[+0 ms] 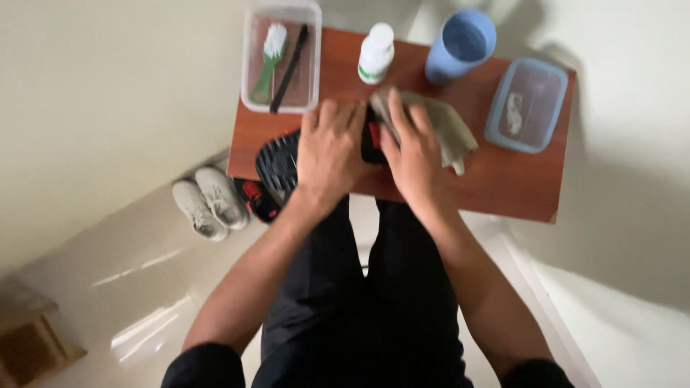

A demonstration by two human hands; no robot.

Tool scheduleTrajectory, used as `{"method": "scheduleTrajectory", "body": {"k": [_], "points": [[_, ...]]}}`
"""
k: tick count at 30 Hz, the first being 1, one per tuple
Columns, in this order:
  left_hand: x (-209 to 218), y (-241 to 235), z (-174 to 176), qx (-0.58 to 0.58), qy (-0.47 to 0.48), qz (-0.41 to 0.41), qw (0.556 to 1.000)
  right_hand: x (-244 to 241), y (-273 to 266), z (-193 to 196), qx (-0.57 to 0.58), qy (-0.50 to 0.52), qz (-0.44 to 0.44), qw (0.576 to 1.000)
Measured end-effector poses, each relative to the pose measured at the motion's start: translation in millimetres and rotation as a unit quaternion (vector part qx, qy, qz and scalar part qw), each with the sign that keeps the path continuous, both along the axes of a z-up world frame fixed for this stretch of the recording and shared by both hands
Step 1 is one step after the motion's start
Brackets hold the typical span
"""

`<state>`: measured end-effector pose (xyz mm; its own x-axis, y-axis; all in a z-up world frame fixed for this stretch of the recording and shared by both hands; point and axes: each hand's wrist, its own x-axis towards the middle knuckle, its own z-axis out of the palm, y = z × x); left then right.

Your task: The person cleans the sole of a black and red sneaker using a cloth. They wipe the sole thoroughly, then dip the cloth into a container of liquid and continue wiping the shoe's sole and sides.

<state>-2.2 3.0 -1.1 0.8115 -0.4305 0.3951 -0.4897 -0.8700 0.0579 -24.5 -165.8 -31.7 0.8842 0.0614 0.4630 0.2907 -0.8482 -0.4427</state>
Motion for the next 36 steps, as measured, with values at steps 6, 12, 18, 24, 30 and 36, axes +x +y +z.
{"method": "scheduleTrajectory", "body": {"k": [6,12,18,24,30,36], "points": [[7.1,-3.0,5.4,-0.028,-0.009,0.001,1.0,-56.2,-19.7,11.7,0.003,0.068,0.022,0.997],[-0.3,-1.7,-3.2,-0.022,-0.003,-0.001,1.0,-3.7,-16.0,-8.0,0.042,0.052,0.002,0.998],[-0.5,-6.2,-12.4,-0.018,0.008,0.013,1.0,-37.1,24.3,15.1,0.13,0.112,-0.068,0.983],[2.1,-7.0,-10.3,-0.021,0.019,0.008,1.0,-26.0,-31.3,-24.0,0.083,0.075,-0.138,0.984],[-1.5,-6.6,-2.0,-0.012,0.036,0.014,0.999,-21.5,-44.2,-61.2,0.053,0.087,-0.152,0.983],[-2.4,-5.7,9.8,-0.012,0.009,0.017,1.0,-24.6,-3.6,-28.6,0.066,0.058,-0.086,0.992]]}}
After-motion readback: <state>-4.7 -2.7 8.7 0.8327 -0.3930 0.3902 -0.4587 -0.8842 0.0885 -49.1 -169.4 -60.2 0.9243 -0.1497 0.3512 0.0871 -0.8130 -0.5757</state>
